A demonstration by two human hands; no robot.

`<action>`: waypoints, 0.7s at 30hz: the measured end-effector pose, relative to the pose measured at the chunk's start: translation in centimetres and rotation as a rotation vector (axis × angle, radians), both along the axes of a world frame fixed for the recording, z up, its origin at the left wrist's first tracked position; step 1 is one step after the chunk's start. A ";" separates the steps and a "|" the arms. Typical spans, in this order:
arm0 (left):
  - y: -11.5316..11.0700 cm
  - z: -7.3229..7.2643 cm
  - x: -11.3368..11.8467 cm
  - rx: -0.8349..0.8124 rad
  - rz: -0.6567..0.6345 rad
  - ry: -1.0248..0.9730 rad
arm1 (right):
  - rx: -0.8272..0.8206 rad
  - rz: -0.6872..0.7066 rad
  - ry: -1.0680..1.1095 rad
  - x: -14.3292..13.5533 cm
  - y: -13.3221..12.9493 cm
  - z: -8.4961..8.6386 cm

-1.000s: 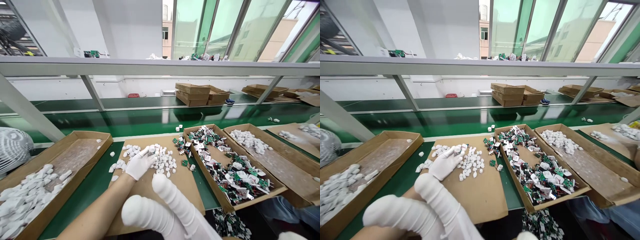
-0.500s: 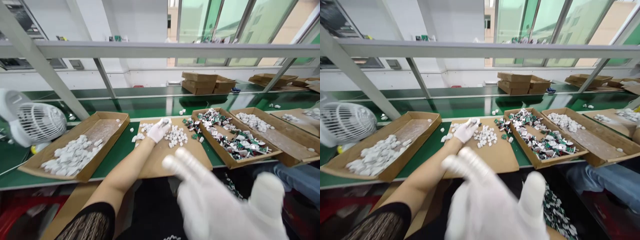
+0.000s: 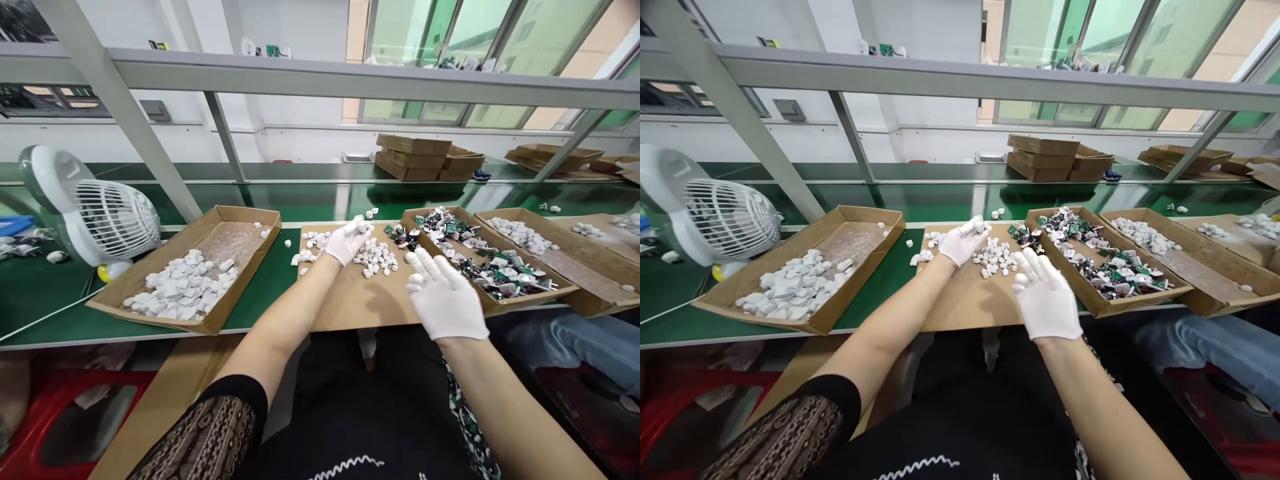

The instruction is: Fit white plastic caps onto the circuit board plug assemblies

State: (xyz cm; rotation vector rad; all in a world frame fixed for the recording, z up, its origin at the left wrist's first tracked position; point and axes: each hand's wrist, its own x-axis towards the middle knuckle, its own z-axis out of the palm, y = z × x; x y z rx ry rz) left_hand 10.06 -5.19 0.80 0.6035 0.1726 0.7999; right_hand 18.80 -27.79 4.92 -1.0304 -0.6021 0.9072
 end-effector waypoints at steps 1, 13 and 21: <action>-0.3 0.1 -0.1 0.023 -0.019 0.007 | -0.006 0.028 -0.097 -0.3 1.1 -0.3; 0.1 0.3 -0.7 0.155 -0.119 0.110 | 0.204 -0.182 -1.346 1.9 14.0 1.7; 1.4 0.3 -1.0 0.110 0.001 0.216 | 0.089 0.051 -1.259 3.5 18.1 -1.2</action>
